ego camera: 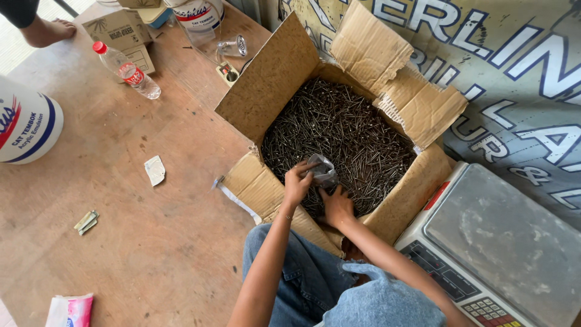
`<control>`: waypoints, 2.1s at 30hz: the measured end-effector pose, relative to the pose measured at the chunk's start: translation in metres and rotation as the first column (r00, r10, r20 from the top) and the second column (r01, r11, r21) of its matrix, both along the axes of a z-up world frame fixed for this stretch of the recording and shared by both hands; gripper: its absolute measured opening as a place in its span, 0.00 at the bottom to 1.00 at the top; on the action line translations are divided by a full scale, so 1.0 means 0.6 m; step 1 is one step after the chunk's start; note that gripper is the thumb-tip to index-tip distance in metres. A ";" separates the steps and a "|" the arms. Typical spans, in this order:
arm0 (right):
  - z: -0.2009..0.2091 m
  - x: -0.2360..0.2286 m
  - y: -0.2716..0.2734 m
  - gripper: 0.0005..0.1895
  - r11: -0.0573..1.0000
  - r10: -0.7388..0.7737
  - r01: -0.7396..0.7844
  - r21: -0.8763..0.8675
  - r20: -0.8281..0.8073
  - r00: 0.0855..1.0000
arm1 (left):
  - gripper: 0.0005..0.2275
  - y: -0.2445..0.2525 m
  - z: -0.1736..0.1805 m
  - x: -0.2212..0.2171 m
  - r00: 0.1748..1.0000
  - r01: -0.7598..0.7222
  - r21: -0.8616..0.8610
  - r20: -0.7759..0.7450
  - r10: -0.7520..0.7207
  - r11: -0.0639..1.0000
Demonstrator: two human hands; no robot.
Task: The person scoops nails from a large cardboard box into small plastic bags, weighs each bag on a digital scale, and seals them with a handheld heat sealer. The sealed bags are then placed into a second cardboard box.
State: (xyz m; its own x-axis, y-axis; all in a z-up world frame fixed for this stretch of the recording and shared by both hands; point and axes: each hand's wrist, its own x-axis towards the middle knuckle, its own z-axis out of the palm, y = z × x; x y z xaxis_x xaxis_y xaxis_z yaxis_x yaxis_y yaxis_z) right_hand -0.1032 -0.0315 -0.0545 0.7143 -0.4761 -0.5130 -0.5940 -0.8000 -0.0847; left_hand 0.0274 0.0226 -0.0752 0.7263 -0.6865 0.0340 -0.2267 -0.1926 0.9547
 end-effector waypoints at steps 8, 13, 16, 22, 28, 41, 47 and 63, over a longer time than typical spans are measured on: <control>-0.053 -0.008 -0.007 0.42 0.990 -0.103 0.083 0.115 0.174 0.979 | 0.19 -0.010 -0.011 -0.007 0.912 0.003 -0.336 -0.385 -0.140 0.942; -0.121 -0.014 -0.022 0.34 0.975 -0.136 0.101 0.200 0.171 0.976 | 0.21 -0.013 -0.016 -0.011 0.911 0.014 -0.380 -0.376 -0.168 0.925; -0.147 -0.011 -0.034 0.30 0.967 -0.154 0.122 0.224 0.129 0.980 | 0.21 -0.015 -0.026 -0.007 0.902 0.013 -0.405 -0.391 -0.185 0.914; -0.028 -0.016 -0.073 0.20 0.952 -0.132 0.052 0.301 0.251 0.959 | 0.22 -0.016 -0.056 0.002 0.882 0.028 -0.442 -0.412 -0.230 0.897; 0.134 -0.020 -0.103 0.18 0.931 -0.221 0.118 0.347 0.275 0.936 | 0.22 -0.011 -0.028 -0.004 0.884 0.029 -0.421 -0.412 -0.220 0.907; 0.158 0.054 -0.139 0.17 0.957 -0.107 -0.037 0.288 0.468 0.877 | 0.22 -0.010 -0.018 -0.010 0.847 0.047 -0.471 -0.449 -0.286 0.881; 0.144 0.074 -0.146 0.19 0.964 -0.019 -0.099 0.245 0.440 0.898 | 0.23 -0.016 -0.047 -0.004 0.844 0.042 -0.490 -0.449 -0.294 0.871; 0.193 0.066 -0.137 0.17 0.928 -0.204 -0.023 0.373 0.557 0.805 | 0.21 -0.015 -0.019 -0.012 0.865 0.015 -0.458 -0.439 -0.241 0.889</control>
State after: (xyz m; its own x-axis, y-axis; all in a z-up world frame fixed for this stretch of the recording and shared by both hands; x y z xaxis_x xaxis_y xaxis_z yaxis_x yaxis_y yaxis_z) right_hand -0.0634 -0.1139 0.0614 0.8901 -0.4266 -0.1604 -0.4097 -0.5946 -0.6918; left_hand 0.0202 0.0138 -0.0869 0.6349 -0.7723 0.0215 0.2794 0.2555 0.9256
